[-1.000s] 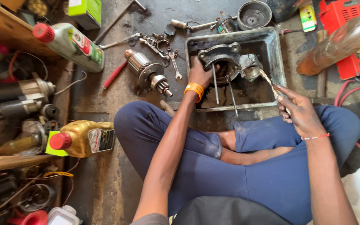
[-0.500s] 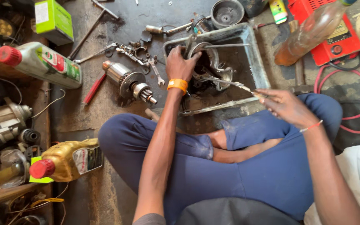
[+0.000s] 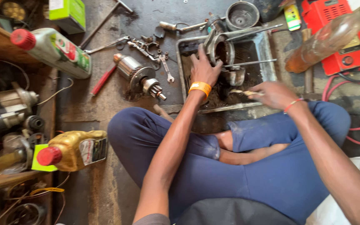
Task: The person sits on the floor and scrubs a cylindrical metal part inside a tray filled with dark liquid using a wire brush. The person repeatedly dips the part and brush into the liquid and scrubs the interior and exterior surfaces.
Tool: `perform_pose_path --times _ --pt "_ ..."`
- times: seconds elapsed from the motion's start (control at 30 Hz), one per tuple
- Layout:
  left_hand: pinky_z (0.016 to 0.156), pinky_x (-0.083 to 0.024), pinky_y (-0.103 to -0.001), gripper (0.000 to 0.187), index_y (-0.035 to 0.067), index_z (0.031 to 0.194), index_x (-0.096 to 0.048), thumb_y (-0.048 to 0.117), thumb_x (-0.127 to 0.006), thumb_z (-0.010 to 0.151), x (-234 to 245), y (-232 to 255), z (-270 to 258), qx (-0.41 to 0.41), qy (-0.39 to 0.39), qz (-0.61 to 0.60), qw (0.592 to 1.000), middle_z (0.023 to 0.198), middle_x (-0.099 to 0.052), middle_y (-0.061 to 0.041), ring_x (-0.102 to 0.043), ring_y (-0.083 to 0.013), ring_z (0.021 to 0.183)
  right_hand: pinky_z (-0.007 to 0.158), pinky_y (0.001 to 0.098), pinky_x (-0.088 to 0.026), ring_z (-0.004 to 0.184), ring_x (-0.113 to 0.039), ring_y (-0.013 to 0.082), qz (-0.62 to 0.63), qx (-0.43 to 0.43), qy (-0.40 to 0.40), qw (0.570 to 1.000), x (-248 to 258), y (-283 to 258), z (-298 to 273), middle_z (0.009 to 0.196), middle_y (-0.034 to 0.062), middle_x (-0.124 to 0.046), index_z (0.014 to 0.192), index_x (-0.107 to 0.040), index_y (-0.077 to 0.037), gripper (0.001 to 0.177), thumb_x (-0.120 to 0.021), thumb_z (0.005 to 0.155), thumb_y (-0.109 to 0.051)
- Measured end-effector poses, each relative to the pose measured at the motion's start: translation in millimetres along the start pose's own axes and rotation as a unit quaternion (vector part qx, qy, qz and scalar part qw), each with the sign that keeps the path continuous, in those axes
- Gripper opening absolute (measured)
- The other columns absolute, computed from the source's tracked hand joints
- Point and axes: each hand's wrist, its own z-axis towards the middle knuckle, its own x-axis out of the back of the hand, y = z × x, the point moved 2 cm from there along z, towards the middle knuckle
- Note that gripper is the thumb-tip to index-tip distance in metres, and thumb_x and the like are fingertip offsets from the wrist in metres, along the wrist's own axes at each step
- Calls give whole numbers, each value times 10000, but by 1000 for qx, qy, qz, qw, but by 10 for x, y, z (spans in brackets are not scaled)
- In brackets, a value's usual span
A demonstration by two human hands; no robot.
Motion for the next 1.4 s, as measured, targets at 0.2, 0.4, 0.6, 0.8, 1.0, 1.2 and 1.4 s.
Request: perform_pose_path --times 0.2,0.4,0.6,0.8,1.0,1.2,1.4 --pt "1010 -466 -565 923 50 1574 -218 467 -703 909 -248 -241 146 -9 1 -48 999 1409 -392 -363 -532 -581 1192 867 476 -537 998 -707 383 -13 -1 38 999 -50 36 90 1080 186 -755 1239 -750 -176 407 -622 938 -417" --pt "993 -476 -557 764 158 1602 -262 527 -554 1001 -195 -265 227 -62 -1 -73 995 1357 -518 -327 -578 -537 1173 888 435 -551 1016 -725 350 -29 -19 -19 999 304 -79 -233 1124 174 -748 1269 -729 -181 397 -615 955 -397" --pt "934 -519 -521 607 375 1533 -440 632 -475 984 136 -229 266 -90 -101 -27 990 1171 -645 -207 -671 -435 1069 862 482 -542 957 -712 388 -84 11 80 993 1073 -353 -477 1034 217 -738 1389 -679 -202 460 -602 940 -261" --pt "916 -515 -517 633 381 1546 -429 648 -460 973 207 -229 331 -93 -134 -17 986 1147 -610 -198 -667 -400 1049 841 539 -536 933 -697 435 -181 99 101 973 987 -820 57 994 249 -722 1307 -705 -125 419 -581 908 -154" --pt "935 -523 -514 627 391 1511 -475 676 -462 953 198 -327 351 -94 -120 -27 988 1177 -641 -172 -658 -412 1093 914 517 -535 995 -695 440 -171 41 54 983 865 -709 -18 1024 245 -742 1278 -726 -134 389 -648 908 -226" --pt "938 -525 -518 624 407 1504 -479 694 -457 950 174 -275 323 -81 -124 -18 989 1198 -637 -172 -657 -422 1105 987 519 -479 961 -735 387 -97 24 17 995 504 -357 -335 982 185 -783 1251 -735 -168 389 -659 878 -252" --pt "937 -532 -522 646 432 1526 -430 711 -426 943 98 -240 318 -65 -144 0 987 1233 -610 -172 -679 -418 1089 860 501 -524 1017 -678 429 -57 -1 103 993 -72 -50 -15 1072 212 -731 1210 -736 -104 319 -659 992 -323"
